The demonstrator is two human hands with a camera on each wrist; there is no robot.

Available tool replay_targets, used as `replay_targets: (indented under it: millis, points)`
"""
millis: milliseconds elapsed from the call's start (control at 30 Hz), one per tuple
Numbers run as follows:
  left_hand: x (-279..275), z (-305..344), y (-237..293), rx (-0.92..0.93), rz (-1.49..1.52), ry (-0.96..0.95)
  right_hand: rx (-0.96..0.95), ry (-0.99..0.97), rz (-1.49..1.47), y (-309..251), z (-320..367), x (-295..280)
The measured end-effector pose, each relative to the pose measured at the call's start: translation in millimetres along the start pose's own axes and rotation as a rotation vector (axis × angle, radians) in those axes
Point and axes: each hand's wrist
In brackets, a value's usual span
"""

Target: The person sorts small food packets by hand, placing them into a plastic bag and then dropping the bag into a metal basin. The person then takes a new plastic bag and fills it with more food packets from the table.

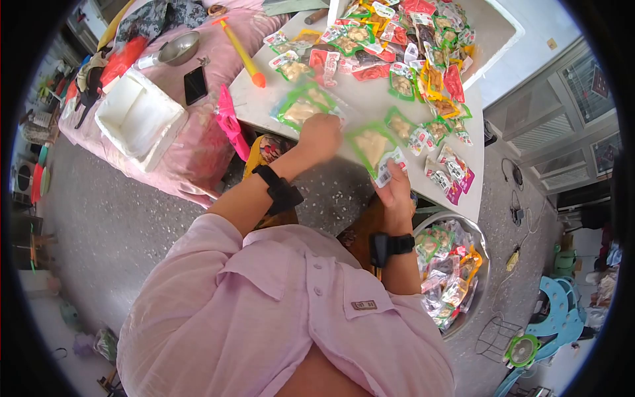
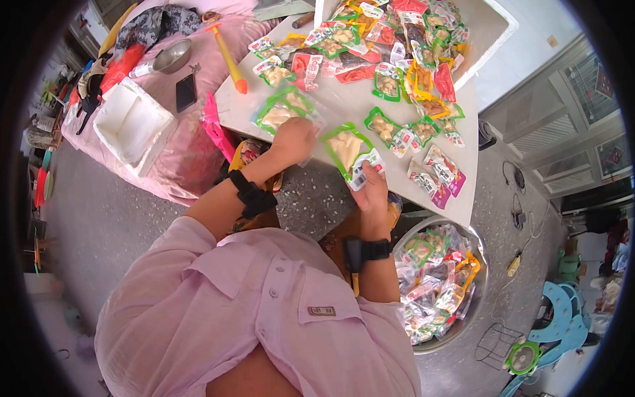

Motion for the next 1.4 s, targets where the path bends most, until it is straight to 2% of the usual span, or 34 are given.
replay_targets:
  millis: [133, 233, 367, 433, 533, 633, 733, 833, 933, 1033, 1133, 1233, 1333, 1400]
  points:
    - [-13, -2, 10, -0.101, 0.215, -0.015, 0.108, -0.045, -0.047, 6, -13, 5]
    - [-12, -3, 8, -0.021, 0.218, 0.053, 0.157, -0.033, 0.003, 7, -19, 19]
    - [-15, 3, 12, 0.090, 0.078, 0.088, 0.186, 0.052, 0.002, 13, -39, 14]
    - [-20, 4, 18, 0.140, -0.015, 0.090, 0.171, 0.102, -0.019, 19, -45, 31]
    - [-32, 7, 26, 0.218, -0.046, 0.218, 0.200, 0.070, 0.009, 32, -60, 49]
    - [-29, 8, 25, 0.238, -0.096, 0.285, 0.166, 0.014, 0.278, 37, -64, 60]
    - [-40, 15, 27, 0.262, -0.045, 0.117, 0.374, -0.089, 0.607, 28, -53, 63]
    - [-38, 18, 23, 0.219, -0.019, 0.179, 0.392, -0.118, 0.737, 20, -41, 60]
    - [-35, 19, 20, 0.223, -0.031, 0.152, 0.264, 0.044, 0.601, 20, -39, 66]
    - [-42, 18, 24, 0.216, -0.005, 0.120, 0.200, 0.103, 0.541, 27, -57, 68]
    - [-36, 15, 20, 0.266, -0.019, 0.178, 0.125, 0.138, 0.545, 31, -63, 86]
    - [-36, 11, 19, 0.248, 0.033, 0.224, 0.000, 0.168, 0.277, 50, -77, 85]
    - [-31, 14, 12, 0.242, -0.007, 0.225, 0.030, 0.123, 0.330, 49, -68, 88]
    - [-33, 20, 10, 0.263, 0.040, 0.210, 0.079, 0.069, 0.474, 44, -63, 83]
Point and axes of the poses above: each hand's wrist, its own z-axis away from the middle knuckle, its own x-axis out of the palm, y = z × x, and after that the axes turned 2 degrees about -x, right-handed
